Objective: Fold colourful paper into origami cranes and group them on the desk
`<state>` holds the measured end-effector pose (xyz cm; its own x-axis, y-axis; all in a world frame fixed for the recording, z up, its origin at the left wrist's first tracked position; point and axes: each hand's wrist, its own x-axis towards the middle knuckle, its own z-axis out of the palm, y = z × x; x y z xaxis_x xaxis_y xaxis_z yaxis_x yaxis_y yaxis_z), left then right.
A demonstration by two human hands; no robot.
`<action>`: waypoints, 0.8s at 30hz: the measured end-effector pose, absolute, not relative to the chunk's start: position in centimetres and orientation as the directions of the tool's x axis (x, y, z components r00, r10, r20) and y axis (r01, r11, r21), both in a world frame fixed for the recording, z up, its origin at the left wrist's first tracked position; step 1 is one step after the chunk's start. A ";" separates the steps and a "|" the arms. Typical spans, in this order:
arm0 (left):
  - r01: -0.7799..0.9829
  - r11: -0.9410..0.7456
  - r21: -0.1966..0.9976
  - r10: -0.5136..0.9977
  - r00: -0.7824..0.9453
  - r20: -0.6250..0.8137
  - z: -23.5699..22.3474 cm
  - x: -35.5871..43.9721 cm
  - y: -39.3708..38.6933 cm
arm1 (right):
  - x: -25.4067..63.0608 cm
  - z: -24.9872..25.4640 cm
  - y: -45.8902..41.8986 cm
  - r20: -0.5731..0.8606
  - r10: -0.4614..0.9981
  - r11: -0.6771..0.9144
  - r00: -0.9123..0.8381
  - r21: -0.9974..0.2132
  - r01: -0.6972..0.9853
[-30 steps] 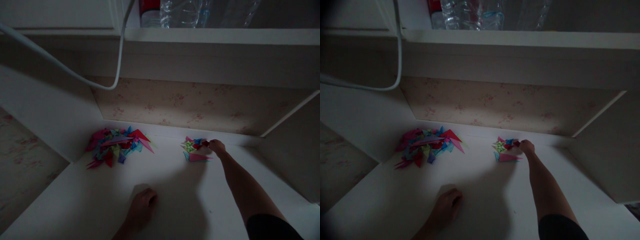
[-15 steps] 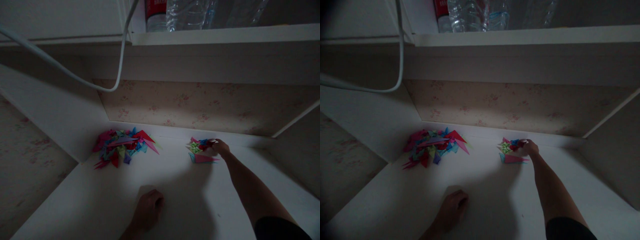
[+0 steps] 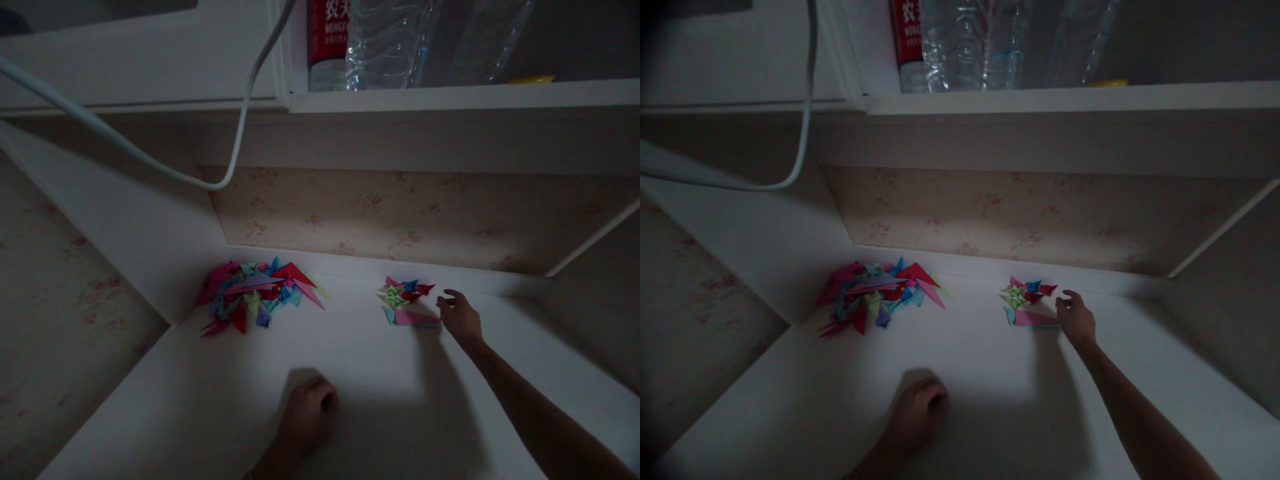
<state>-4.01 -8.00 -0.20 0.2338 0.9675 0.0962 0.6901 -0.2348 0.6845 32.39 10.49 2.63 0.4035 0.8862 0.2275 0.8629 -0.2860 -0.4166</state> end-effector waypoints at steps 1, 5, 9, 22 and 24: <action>0.687 -0.239 0.686 0.967 0.231 0.106 -0.3 -4.0 -8.0 | 31.8 2.6 8.9 0.228 0.891 -0.258 0.394 -0.459 0.850; 0.672 -0.227 0.705 0.973 0.191 0.132 -0.7 -3.9 -8.0 | 28.2 2.0 0.5 0.141 0.944 -0.141 0.299 -0.648 0.749; 0.665 -0.189 0.723 0.982 0.139 0.130 -0.7 -3.8 -8.2 | 23.4 -0.6 -8.9 -0.012 0.987 -0.118 0.160 -0.732 0.671; 0.633 -0.190 0.751 0.981 0.151 0.121 -0.4 -3.8 -9.2 | 18.3 -2.3 -13.2 0.193 0.979 0.162 -0.066 -0.535 0.829; 0.587 -0.179 0.789 0.982 0.156 0.106 -0.5 -4.1 -9.2 | 18.1 -2.1 -13.3 0.208 0.976 0.170 -0.068 -0.523 0.835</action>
